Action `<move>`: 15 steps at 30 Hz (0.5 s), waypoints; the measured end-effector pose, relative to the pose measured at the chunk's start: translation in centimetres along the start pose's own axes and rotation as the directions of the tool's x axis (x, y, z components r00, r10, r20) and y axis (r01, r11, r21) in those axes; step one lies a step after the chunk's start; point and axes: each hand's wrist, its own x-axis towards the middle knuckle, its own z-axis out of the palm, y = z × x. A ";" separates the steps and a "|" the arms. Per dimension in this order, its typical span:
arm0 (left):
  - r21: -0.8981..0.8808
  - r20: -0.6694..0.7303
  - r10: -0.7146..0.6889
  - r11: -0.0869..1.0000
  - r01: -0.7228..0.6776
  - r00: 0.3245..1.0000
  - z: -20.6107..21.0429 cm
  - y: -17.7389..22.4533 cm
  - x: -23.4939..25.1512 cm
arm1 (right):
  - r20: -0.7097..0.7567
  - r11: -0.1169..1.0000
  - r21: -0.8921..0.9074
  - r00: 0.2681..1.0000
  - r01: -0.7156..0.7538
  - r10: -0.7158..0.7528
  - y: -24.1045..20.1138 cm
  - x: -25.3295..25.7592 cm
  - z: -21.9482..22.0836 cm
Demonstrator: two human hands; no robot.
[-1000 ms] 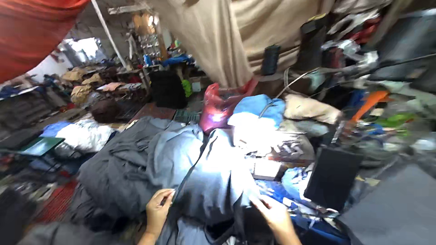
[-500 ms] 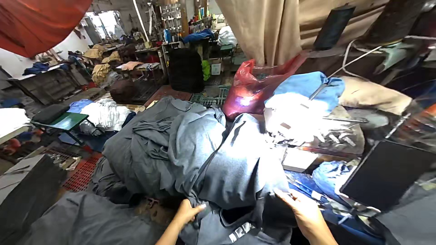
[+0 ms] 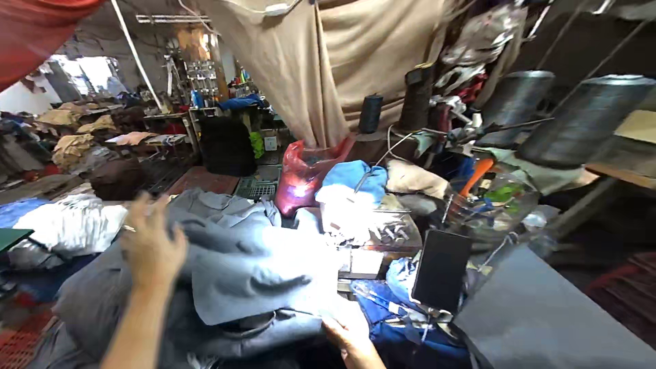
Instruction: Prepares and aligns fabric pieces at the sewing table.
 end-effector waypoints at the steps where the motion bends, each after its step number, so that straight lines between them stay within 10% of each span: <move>1: -0.106 -0.043 0.120 0.987 -0.124 0.992 3.0 3.1 -2.4 | -0.011 1.000 -0.017 1.000 -0.017 0.017 0.3 -0.1 -0.2; 5: -0.479 0.081 0.557 0.749 -0.458 0.826 12.1 12.9 -13.6 | -0.010 0.994 -0.071 0.997 -0.080 0.079 -0.8 -1.1 -0.7; 8: -0.402 0.127 0.543 0.793 -0.457 0.830 15.6 13.4 -16.0 | 0.029 0.998 -0.044 0.998 -0.054 0.055 -1.9 -1.6 -1.1; 13: -0.423 0.568 0.181 0.901 0.096 0.803 11.6 12.9 -10.5 | -0.002 0.997 -0.037 0.998 -0.064 0.064 -1.5 -1.2 -1.8; 15: -0.503 0.543 0.147 0.845 0.180 0.827 9.7 12.8 -8.1 | -0.008 0.996 -0.055 0.997 -0.074 0.073 -1.2 -1.0 -2.2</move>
